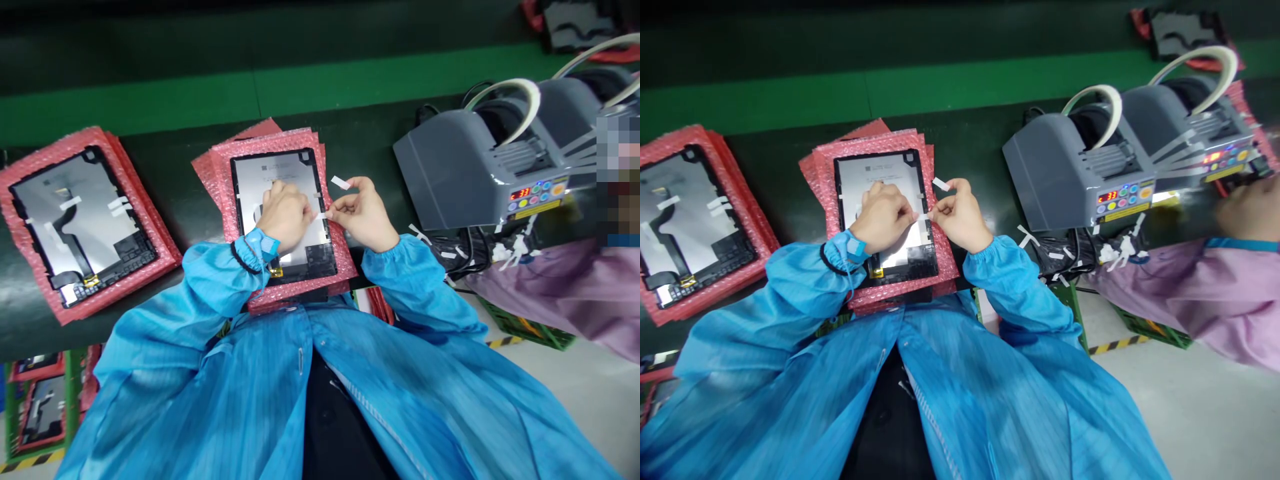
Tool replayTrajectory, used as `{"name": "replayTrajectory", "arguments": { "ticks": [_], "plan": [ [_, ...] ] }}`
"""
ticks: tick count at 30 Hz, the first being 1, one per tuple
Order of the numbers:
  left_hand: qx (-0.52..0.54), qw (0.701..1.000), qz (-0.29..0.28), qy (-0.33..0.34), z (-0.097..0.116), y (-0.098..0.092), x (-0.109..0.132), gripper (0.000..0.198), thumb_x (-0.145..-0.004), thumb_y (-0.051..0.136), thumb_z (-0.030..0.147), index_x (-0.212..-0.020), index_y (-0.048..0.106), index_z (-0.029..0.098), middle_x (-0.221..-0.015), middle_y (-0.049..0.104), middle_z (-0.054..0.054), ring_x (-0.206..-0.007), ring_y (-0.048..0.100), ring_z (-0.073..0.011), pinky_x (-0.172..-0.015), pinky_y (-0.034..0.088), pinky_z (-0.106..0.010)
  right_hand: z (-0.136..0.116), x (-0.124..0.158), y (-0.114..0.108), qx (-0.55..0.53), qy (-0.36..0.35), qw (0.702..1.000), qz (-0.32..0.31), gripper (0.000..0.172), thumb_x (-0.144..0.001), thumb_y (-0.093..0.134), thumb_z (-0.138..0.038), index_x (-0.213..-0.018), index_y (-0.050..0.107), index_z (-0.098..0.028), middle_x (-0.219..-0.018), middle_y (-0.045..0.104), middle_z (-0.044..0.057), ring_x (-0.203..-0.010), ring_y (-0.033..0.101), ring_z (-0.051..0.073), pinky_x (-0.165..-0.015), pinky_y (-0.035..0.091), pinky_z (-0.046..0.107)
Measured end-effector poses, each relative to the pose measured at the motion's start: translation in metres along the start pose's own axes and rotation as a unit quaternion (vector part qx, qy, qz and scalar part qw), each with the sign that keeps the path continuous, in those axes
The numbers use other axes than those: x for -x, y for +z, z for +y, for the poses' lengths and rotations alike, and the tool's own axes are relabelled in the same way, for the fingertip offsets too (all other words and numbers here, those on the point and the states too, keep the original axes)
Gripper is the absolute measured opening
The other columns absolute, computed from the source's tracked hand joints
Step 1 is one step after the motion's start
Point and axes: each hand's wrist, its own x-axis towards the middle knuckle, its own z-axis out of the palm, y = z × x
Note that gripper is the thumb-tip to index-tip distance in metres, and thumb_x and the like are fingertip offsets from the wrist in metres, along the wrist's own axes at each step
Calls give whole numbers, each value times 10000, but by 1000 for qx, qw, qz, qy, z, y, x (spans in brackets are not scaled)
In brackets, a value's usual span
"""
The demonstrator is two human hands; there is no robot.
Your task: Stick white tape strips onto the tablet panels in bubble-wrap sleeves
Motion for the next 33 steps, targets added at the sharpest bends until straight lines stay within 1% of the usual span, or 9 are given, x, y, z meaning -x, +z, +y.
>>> {"name": "replayTrajectory", "arguments": {
  "ticks": [5, 8, 12, 16, 20, 22, 24, 29, 33],
  "plan": [
    [1, 1000, 3, 4, 3, 0, 1, 210, -941, 614, 268, -801, 722, 155, -987, 646, -112, -1226, 507, -352, -1034, 442, -523, -1, -3, 0, 16, 12, 1000, -11, 586, -666, 779, -254, -1032, 322, -256, -713, 561, -91, -617, 594, 120, -627, 465, 279],
    [1, 1000, 27, 0, 1, 3, 0, 193, -890, 676, 275, -741, 689, 153, -961, 643, -115, -1201, 513, -365, -1020, 439, -529, 9, -8, -2, -1, 23, 1000, -9, 680, -605, 864, -316, -1010, 322, -260, -698, 485, -108, -605, 520, 99, -601, 421, 252],
    [29, 997, 65, -8, -11, 3, -5, 145, -831, 742, 284, -789, 668, 167, -957, 640, -91, -1136, 534, -337, -1009, 427, -514, 19, -9, -10, -72, 24, 997, -21, 835, -507, 923, -595, -1019, 349, -272, -708, 409, -108, -590, 422, 85, -553, 371, 234],
    [95, 990, 102, 36, -26, -5, -13, 155, -926, 639, 337, -916, 675, 186, -916, 630, -45, -1012, 557, -252, -1009, 415, -458, 2, -2, -18, -79, -49, 994, -62, 696, -677, 719, -824, -954, 455, -242, -725, 450, -59, -641, 415, 97, -595, 376, 248],
    [134, 981, 87, 113, -28, -11, -17, 220, -957, 604, 395, -920, 678, 192, -890, 626, -25, -981, 556, -223, -1005, 407, -423, -21, 6, -19, -8, -101, 989, -111, 609, -810, 598, -815, -914, 527, -219, -756, 480, -26, -687, 431, 115, -629, 386, 260],
    [138, 980, 74, 123, -27, -10, -18, 204, -942, 624, 376, -880, 673, 187, -875, 624, -22, -987, 556, -223, -1011, 401, -426, -26, 7, -19, 24, -115, 986, -122, 604, -841, 558, -811, -920, 553, -212, -769, 509, -16, -706, 452, 123, -656, 399, 270],
    [138, 982, 63, 114, -26, -8, -18, 172, -923, 638, 329, -839, 664, 180, -859, 623, -21, -981, 559, -223, -1015, 401, -435, -25, 7, -19, 52, -121, 985, -115, 616, -851, 540, -809, -934, 587, -201, -783, 547, -3, -728, 481, 135, -689, 415, 284],
    [148, 985, 46, 73, -27, -7, -19, 145, -903, 631, 257, -785, 654, 177, -819, 628, -22, -926, 572, -214, -983, 430, -432, -19, 0, -20, 72, -92, 992, -42, 601, -809, 632, -764, -935, 637, -177, -832, 617, 41, -782, 539, 163, -722, 440, 303],
    [146, 988, 24, 41, -24, -10, -18, 151, -909, 605, 236, -791, 675, 171, -848, 660, -42, -943, 592, -217, -976, 447, -412, -22, -6, -15, 76, -66, 993, -61, 466, -817, 699, -648, -825, 607, -192, -753, 581, 14, -721, 516, 150, -692, 427, 296]
  ]
}}
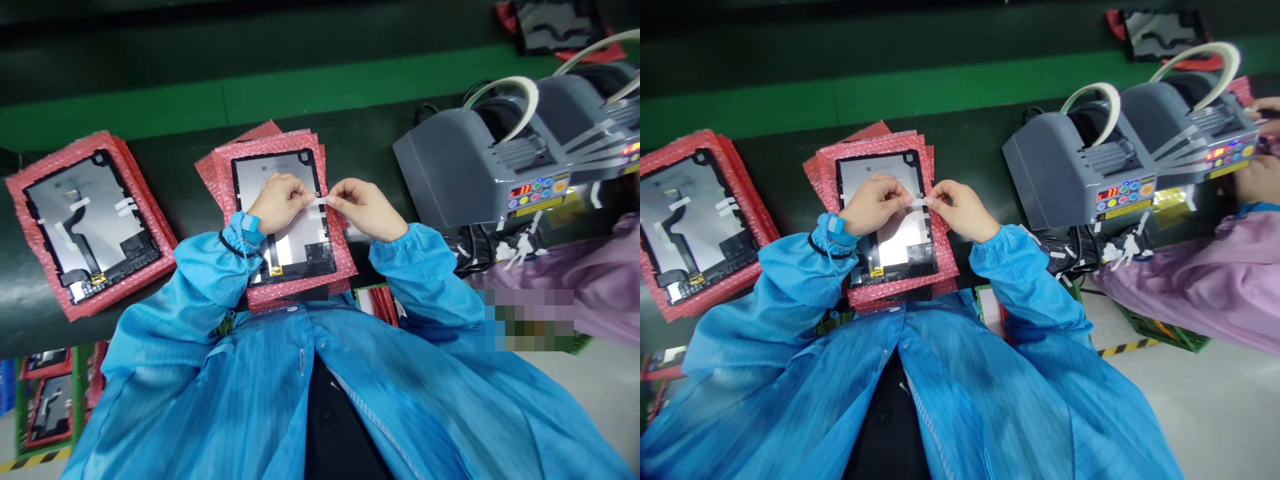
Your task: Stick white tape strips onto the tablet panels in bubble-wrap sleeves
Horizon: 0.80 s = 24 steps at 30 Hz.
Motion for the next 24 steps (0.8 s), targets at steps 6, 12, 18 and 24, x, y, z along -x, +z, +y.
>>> {"name": "replayTrajectory", "arguments": {
  "ticks": [6, 12, 18, 24],
  "plan": [
    [-75, 996, 9, -41, 7, 7, 0, 175, -924, 594, 253, -802, 691, 172, -945, 694, -67, -1081, 578, -273, -1027, 417, -472, 1, -7, 8, 69, -5, 998, 9, 208, -857, 667, -331, -739, 552, -202, -691, 525, -7, -717, 489, 153, -713, 394, 296],
    [-131, 990, -7, -56, 15, 11, 3, 234, -957, 577, 276, -793, 697, 159, -1028, 692, -105, -1201, 535, -338, -1062, 378, -522, 2, -10, 12, 114, 14, 993, 10, 154, -824, 613, -181, -705, 519, -204, -708, 519, -1, -743, 481, 161, -766, 377, 313],
    [-149, 987, -15, -53, 18, 11, 6, 231, -959, 574, 277, -821, 712, 154, -1053, 699, -117, -1209, 530, -343, -1053, 393, -518, 5, -10, 12, 105, 21, 994, -1, 154, -818, 646, -175, -704, 545, -198, -653, 496, -20, -700, 473, 148, -729, 357, 303],
    [-143, 988, 7, -49, 11, 11, 7, 154, -881, 705, 312, -814, 702, 174, -1017, 704, -94, -1167, 558, -335, -1029, 411, -497, 25, -10, 16, -58, 118, 991, 4, 485, -688, 847, -535, -712, 469, -231, -550, 451, -65, -540, 394, 101, -541, 307, 248]
  ]
}}
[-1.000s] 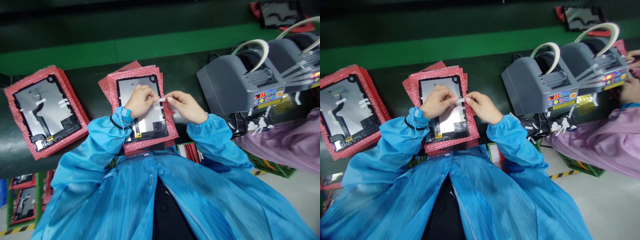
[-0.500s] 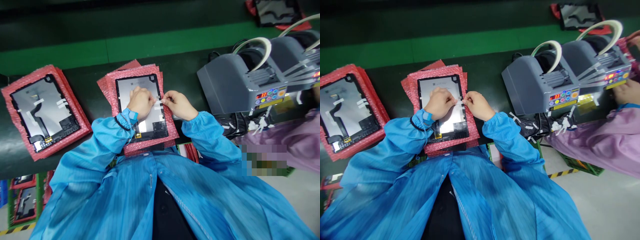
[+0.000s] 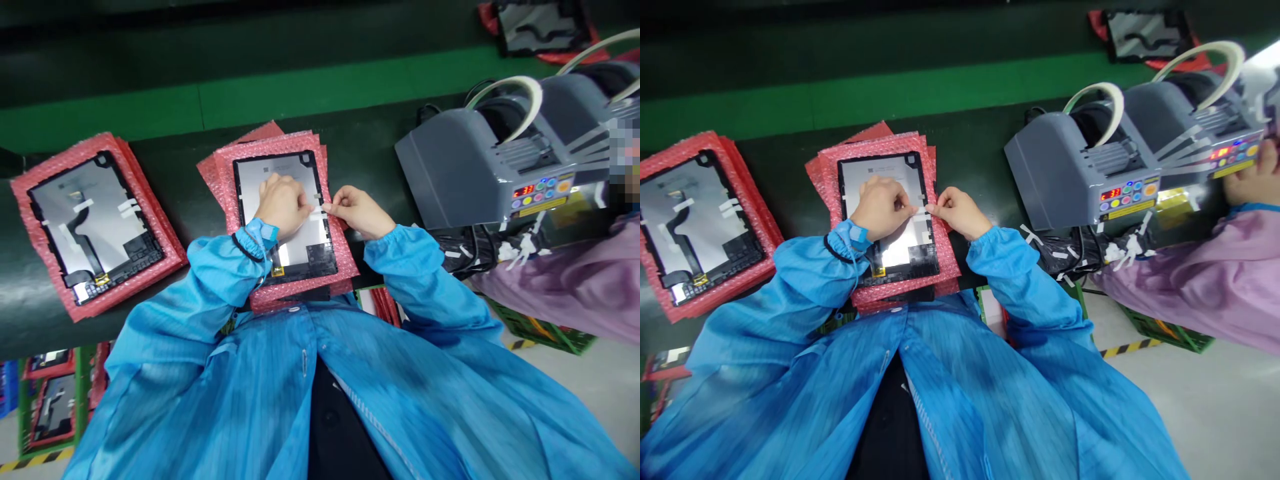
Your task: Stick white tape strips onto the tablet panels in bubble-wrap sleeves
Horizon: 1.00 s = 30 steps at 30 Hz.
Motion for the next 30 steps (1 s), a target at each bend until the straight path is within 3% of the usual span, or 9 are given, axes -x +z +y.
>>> {"name": "replayTrajectory", "arguments": {
  "ticks": [4, 7, 9, 13, 16, 19, 23, 25, 30],
  "plan": [
    [7, 1000, 6, 12, 2, -1, 0, 175, -845, 760, 352, -866, 701, 189, -1053, 700, -92, -1203, 538, -346, -1043, 392, -514, 5, 0, 0, -85, 39, 995, -28, 649, -541, 892, -674, -714, 448, -234, -552, 470, -71, -516, 379, 79, -483, 286, 219],
    [5, 1000, 12, 6, -4, -12, 7, 130, -829, 763, 287, -912, 694, 215, -1092, 691, -79, -1246, 523, -344, -1057, 393, -510, 4, 1, -1, -87, 30, 995, -30, 621, -581, 867, -690, -735, 488, -223, -583, 489, -61, -528, 395, 77, -484, 302, 214],
    [4, 998, 54, -27, -19, -23, 19, 132, -855, 726, 280, -972, 686, 232, -1094, 689, -66, -1220, 547, -316, -1062, 408, -489, 2, 4, 0, -75, 19, 997, -22, 558, -665, 829, -660, -742, 494, -221, -594, 487, -55, -532, 405, 85, -497, 328, 224],
    [-6, 972, 168, -163, -63, -35, 55, 238, -940, 607, 404, -1024, 666, 189, -1022, 699, -82, -1044, 620, -269, -1021, 470, -447, -7, 13, 4, 47, -84, 992, 85, 365, -815, 726, -492, -734, 489, -227, -656, 517, -14, -622, 475, 135, -610, 412, 282],
    [39, 961, 120, -248, -81, -27, 73, 217, -952, 570, 379, -905, 655, 184, -948, 729, -91, -948, 668, -259, -922, 521, -394, -15, 17, 10, 84, -156, 970, 165, 307, -837, 668, -485, -794, 485, -243, -723, 558, 12, -728, 551, 181, -710, 458, 326],
    [76, 960, 115, -244, -83, -13, 74, 164, -960, 538, 290, -864, 638, 202, -971, 756, -82, -960, 694, -239, -901, 522, -340, -21, 14, 17, -30, -117, 986, 114, 460, -743, 721, -615, -917, 501, -250, -748, 606, 12, -754, 613, 206, -704, 503, 344],
    [72, 957, 158, -231, -75, -5, 69, 179, -976, 532, 293, -1063, 639, 179, -1064, 755, -103, -1023, 701, -244, -914, 519, -332, -24, 7, 22, -105, -95, 990, 2, 603, -589, 825, -606, -986, 612, -205, -844, 707, 50, -833, 673, 230, -783, 549, 382],
    [60, 959, 158, -227, -69, -5, 69, 227, -986, 521, 300, -1147, 626, 180, -1129, 741, -119, -1059, 696, -260, -923, 519, -350, -23, 5, 20, -98, -101, 990, -2, 563, -606, 810, -581, -983, 648, -195, -878, 738, 56, -832, 683, 225, -806, 553, 388],
    [-13, 968, 141, -206, -57, -8, 65, 288, -1016, 404, 239, -1126, 657, 158, -1240, 677, -181, -1149, 667, -313, -934, 509, -391, -27, 3, 9, -75, -93, 993, -14, 538, -593, 823, -515, -995, 690, -183, -888, 764, 61, -809, 698, 226, -739, 551, 360]
  ]
}}
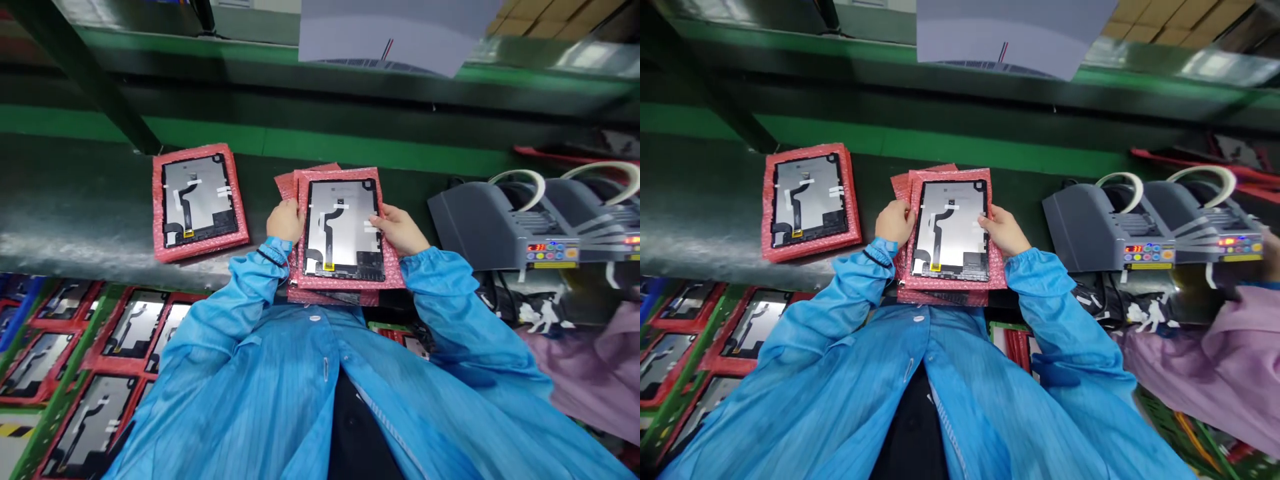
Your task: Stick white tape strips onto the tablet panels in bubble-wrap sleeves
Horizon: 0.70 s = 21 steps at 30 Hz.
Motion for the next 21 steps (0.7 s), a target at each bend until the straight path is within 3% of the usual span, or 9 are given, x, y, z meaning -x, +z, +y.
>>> {"name": "replayTrajectory", "arguments": {
  "ticks": [5, 11, 17, 21],
  "plan": [
    [-14, 1000, -11, 11, 5, -2, -4, 340, -1019, 350, 173, -1194, 638, 127, -1294, 640, -201, -1190, 652, -329, -924, 515, -404, -9, -8, -1, 4, 17, 1000, 0, 492, -541, 831, -454, -930, 682, -193, -817, 739, 34, -687, 630, 180, -659, 492, 310],
    [-9, 1000, -7, 14, 7, -1, 5, 369, -1051, 388, 323, -1226, 631, 108, -1296, 626, -213, -1186, 647, -331, -904, 545, -400, 4, -11, 0, 24, 12, 998, 54, 436, -539, 757, -455, -873, 651, -196, -758, 709, 12, -606, 543, 137, -626, 454, 287],
    [-57, 997, -42, -8, 24, 0, 6, 390, -1000, 346, 112, -1270, 621, 51, -1344, 601, -241, -1234, 623, -307, -909, 572, -371, 18, -12, -3, 17, -2, 998, 60, 420, -581, 732, -445, -914, 671, -197, -827, 745, 15, -645, 600, 144, -627, 480, 271],
    [-72, 995, -67, -15, 33, -3, 5, 411, -1011, 301, 75, -1286, 602, 29, -1324, 608, -253, -1271, 612, -294, -968, 561, -363, 19, -12, -7, 14, -21, 998, 57, 404, -609, 738, -449, -923, 695, -198, -828, 754, 18, -674, 641, 161, -606, 484, 264]
  ]
}}
